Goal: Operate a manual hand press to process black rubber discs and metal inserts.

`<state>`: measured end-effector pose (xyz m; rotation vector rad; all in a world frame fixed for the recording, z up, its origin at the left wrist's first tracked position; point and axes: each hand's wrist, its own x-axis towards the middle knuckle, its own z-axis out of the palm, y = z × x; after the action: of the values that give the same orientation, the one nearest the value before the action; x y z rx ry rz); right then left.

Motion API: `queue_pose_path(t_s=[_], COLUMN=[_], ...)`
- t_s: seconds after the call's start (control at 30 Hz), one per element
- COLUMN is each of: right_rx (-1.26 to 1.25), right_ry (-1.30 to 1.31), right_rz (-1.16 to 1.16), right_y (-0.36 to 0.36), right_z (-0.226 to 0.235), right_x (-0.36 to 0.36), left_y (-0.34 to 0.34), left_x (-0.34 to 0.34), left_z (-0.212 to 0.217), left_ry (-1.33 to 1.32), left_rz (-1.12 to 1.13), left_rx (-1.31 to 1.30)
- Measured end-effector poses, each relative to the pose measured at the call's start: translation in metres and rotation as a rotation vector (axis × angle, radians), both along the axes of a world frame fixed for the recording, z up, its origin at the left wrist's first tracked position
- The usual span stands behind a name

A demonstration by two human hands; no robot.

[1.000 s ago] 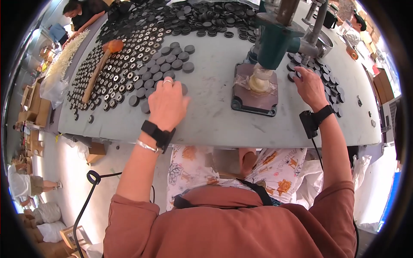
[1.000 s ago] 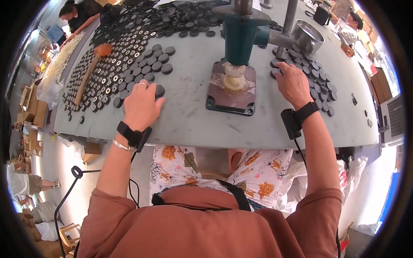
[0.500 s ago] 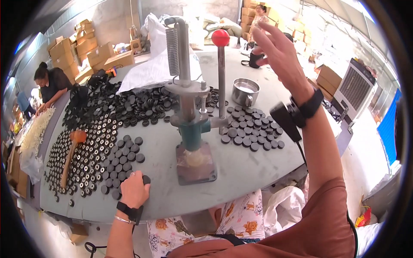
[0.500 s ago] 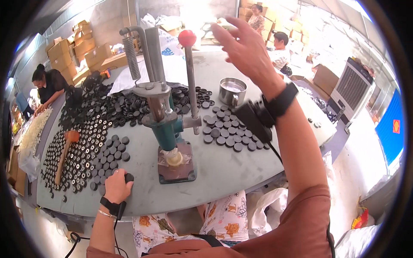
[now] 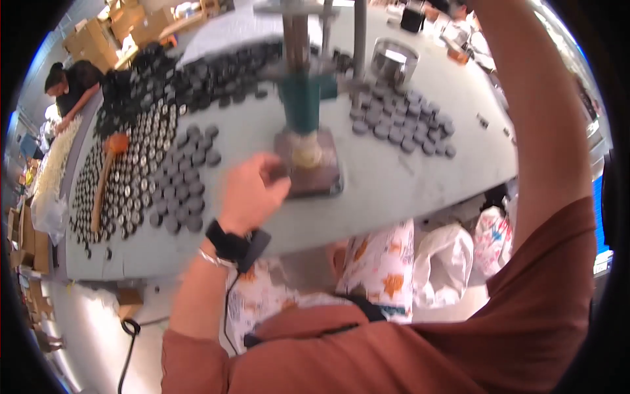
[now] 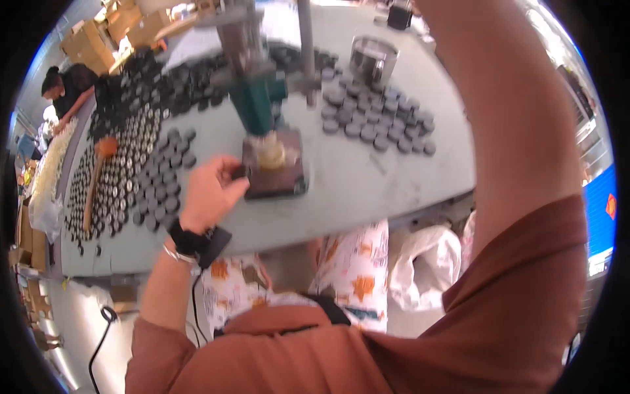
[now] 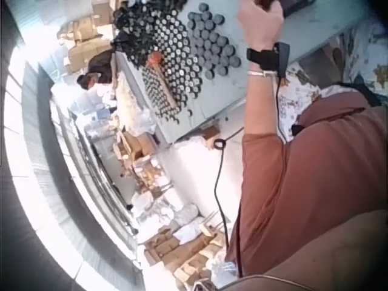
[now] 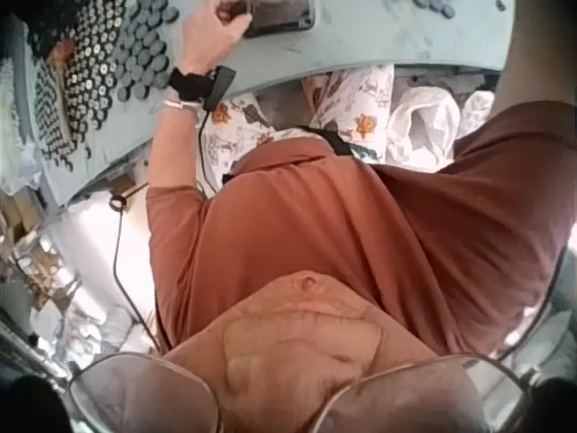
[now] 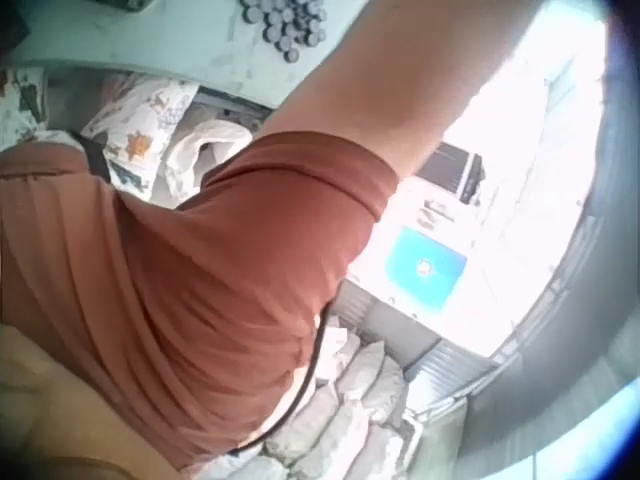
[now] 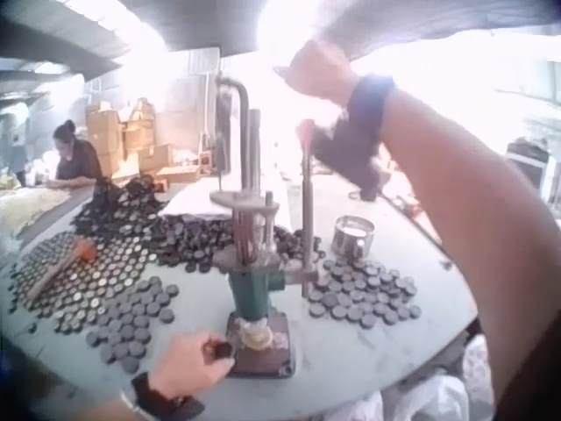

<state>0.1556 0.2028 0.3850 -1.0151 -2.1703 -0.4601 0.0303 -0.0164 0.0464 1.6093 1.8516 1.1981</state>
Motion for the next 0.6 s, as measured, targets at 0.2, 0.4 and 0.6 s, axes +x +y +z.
queue_pose_path(t_s=[0.2, 0.4, 0.6], right_rx=[0.073, -0.648, 0.149], right_ry=[0.11, 0.485, -0.51], right_rz=[0.015, 0.612, 0.207], right_y=[0.026, -0.018, 0.024], right_z=[-0.057, -0.078, -0.05], right_x=[0.037, 0.037, 0.032], left_y=[-0.015, -0.009, 0.036], left_x=[0.016, 0.014, 0.017], left_z=[-0.01, -0.027, -0.02], left_ry=[0.06, 0.087, 0.075], left_rz=[0.007, 0.009, -0.039], left_rx=[0.082, 0.044, 0.127])
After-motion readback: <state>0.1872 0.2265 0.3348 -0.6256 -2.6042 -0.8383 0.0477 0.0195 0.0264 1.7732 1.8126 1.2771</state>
